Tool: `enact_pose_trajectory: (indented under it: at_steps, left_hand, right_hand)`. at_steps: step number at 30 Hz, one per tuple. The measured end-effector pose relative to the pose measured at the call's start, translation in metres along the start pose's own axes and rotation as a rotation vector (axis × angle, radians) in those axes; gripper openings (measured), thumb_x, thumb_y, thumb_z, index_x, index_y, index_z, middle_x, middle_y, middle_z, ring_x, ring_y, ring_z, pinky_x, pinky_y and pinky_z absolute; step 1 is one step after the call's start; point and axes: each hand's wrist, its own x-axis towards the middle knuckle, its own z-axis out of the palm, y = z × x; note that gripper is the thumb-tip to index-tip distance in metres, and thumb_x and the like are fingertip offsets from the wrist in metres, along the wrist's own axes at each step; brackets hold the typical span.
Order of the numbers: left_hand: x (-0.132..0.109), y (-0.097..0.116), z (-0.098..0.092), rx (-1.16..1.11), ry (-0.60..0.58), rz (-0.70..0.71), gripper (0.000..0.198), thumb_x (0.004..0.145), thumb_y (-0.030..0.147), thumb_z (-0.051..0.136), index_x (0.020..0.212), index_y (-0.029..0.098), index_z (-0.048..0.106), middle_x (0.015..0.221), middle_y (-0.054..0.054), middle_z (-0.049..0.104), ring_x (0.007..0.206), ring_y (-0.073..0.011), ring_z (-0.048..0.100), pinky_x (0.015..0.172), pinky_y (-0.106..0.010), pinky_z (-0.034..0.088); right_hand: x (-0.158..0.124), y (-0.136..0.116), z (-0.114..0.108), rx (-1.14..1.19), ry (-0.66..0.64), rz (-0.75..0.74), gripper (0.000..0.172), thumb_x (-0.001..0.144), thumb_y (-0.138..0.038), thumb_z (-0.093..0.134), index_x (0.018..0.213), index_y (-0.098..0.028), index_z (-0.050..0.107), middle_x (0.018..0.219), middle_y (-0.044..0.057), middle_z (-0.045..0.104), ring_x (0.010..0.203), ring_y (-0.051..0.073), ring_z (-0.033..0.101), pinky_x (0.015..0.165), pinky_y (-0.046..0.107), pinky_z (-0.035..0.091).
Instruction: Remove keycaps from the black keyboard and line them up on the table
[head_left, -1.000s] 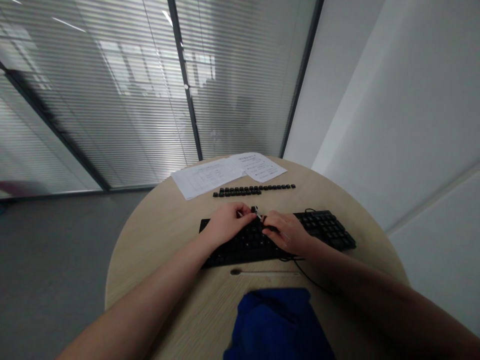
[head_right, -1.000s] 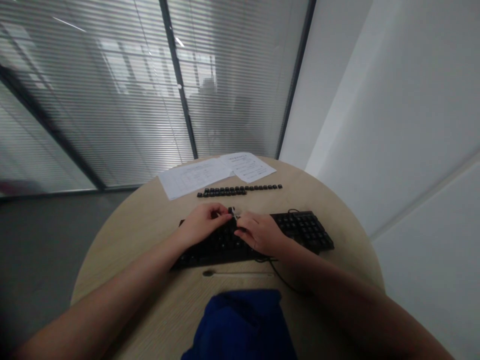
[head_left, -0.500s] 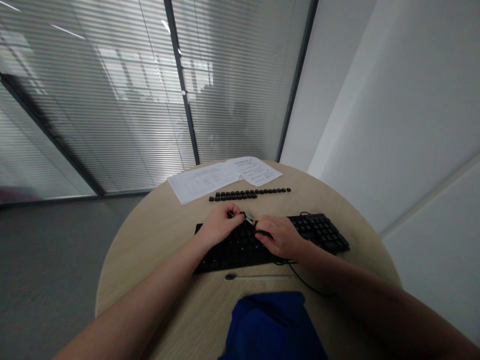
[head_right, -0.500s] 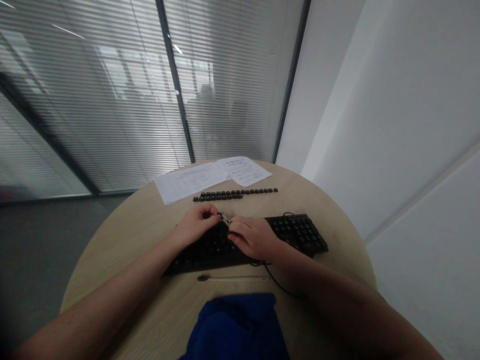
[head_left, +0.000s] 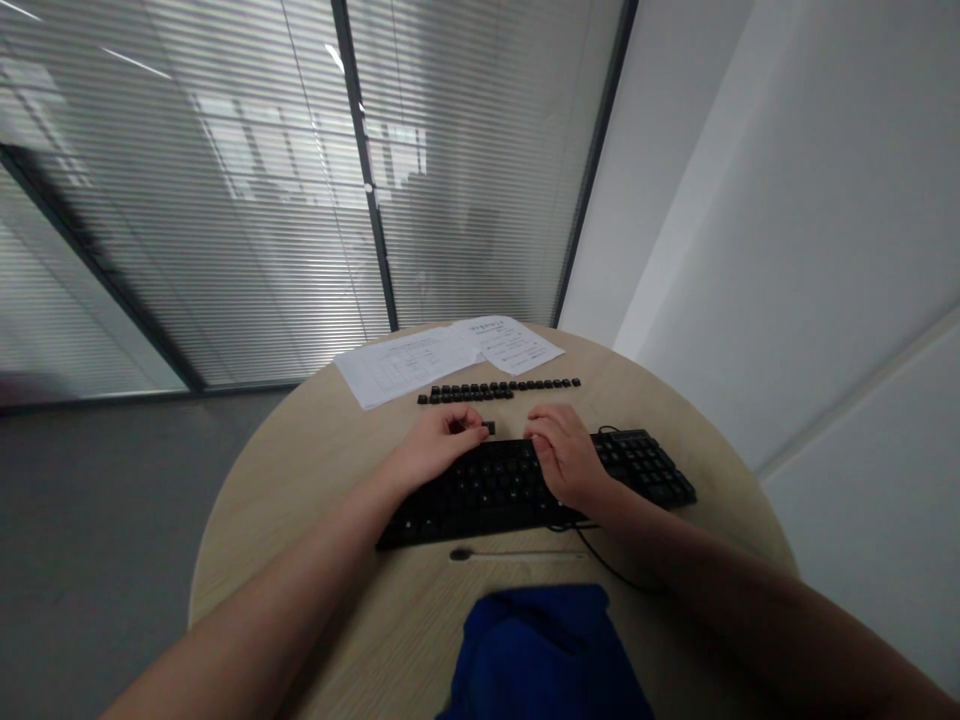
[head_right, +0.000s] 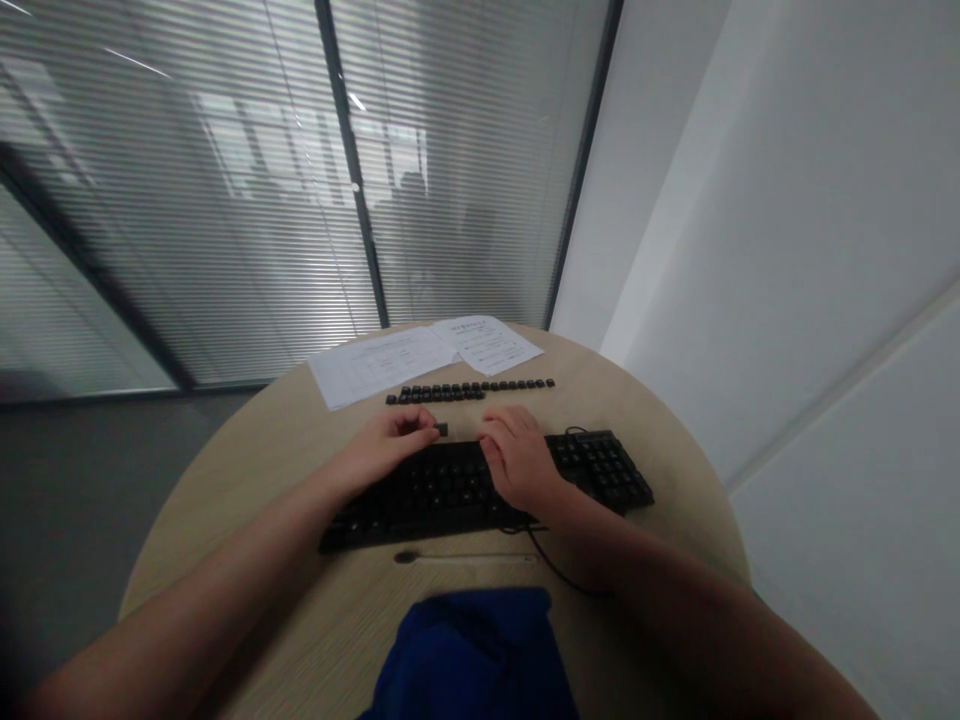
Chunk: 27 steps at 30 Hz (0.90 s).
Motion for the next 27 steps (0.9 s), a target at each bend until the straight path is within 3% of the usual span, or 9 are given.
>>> enact_pose_trajectory:
  at_steps: [6, 11, 18, 22, 25, 27]
  left_hand:
    - [-0.001, -0.006, 0.008, -0.074, -0.127, -0.002, 0.024, 0.076, 0.043, 0.065, 0.074, 0.019, 0.061, 0.067, 0.002, 0.057, 0.062, -0.0136, 0.051, 0.062, -0.028, 0.039]
    - [-0.001, -0.006, 0.009, -0.067, -0.184, 0.000, 0.025, 0.077, 0.043, 0.066, 0.075, 0.019, 0.062, 0.066, 0.003, 0.057, 0.062, -0.0130, 0.051, 0.061, -0.027, 0.038]
    - [-0.001, -0.009, 0.015, 0.017, -0.231, 0.028, 0.028, 0.079, 0.045, 0.063, 0.078, 0.017, 0.064, 0.069, 0.002, 0.059, 0.066, -0.0138, 0.053, 0.063, -0.026, 0.040]
    - [-0.002, -0.005, 0.010, 0.262, -0.146, 0.046, 0.035, 0.088, 0.047, 0.051, 0.077, 0.018, 0.067, 0.069, 0.000, 0.062, 0.067, -0.0159, 0.055, 0.063, -0.028, 0.039]
    - [0.000, -0.006, 0.002, 0.551, -0.024, 0.088, 0.030, 0.088, 0.040, 0.051, 0.079, 0.019, 0.069, 0.078, -0.004, 0.067, 0.072, -0.0182, 0.058, 0.065, -0.029, 0.040]
    - [0.002, -0.012, -0.003, 0.676, -0.005, 0.107, 0.025, 0.086, 0.036, 0.052, 0.082, 0.019, 0.070, 0.084, -0.006, 0.069, 0.076, -0.0191, 0.059, 0.068, -0.030, 0.041]
  right_hand:
    - [-0.004, 0.002, 0.003, 0.010, -0.066, 0.001, 0.030, 0.097, -0.019, 0.036, 0.121, -0.019, 0.054, 0.101, 0.011, 0.064, 0.090, 0.022, 0.060, 0.080, 0.037, 0.049]
    - [-0.004, -0.002, 0.004, -0.059, -0.081, -0.055, 0.022, 0.093, -0.033, 0.056, 0.111, -0.021, 0.061, 0.098, 0.009, 0.068, 0.089, 0.021, 0.063, 0.078, 0.034, 0.050]
    - [-0.002, 0.000, 0.006, -0.066, -0.063, -0.129, 0.015, 0.091, -0.032, 0.061, 0.098, -0.020, 0.065, 0.091, 0.007, 0.069, 0.084, 0.018, 0.063, 0.076, 0.030, 0.050]
    - [-0.003, 0.000, 0.010, -0.079, -0.088, -0.093, 0.015, 0.091, -0.034, 0.061, 0.095, -0.020, 0.065, 0.089, 0.006, 0.069, 0.084, 0.019, 0.063, 0.077, 0.031, 0.049]
    - [-0.002, 0.001, 0.008, -0.120, -0.146, -0.040, 0.017, 0.091, -0.035, 0.060, 0.096, -0.020, 0.066, 0.090, 0.007, 0.069, 0.086, 0.020, 0.063, 0.079, 0.032, 0.049]
    - [0.003, 0.007, 0.001, -0.182, -0.205, 0.006, 0.018, 0.091, -0.036, 0.059, 0.097, -0.020, 0.068, 0.091, 0.007, 0.070, 0.088, 0.020, 0.063, 0.080, 0.032, 0.048]
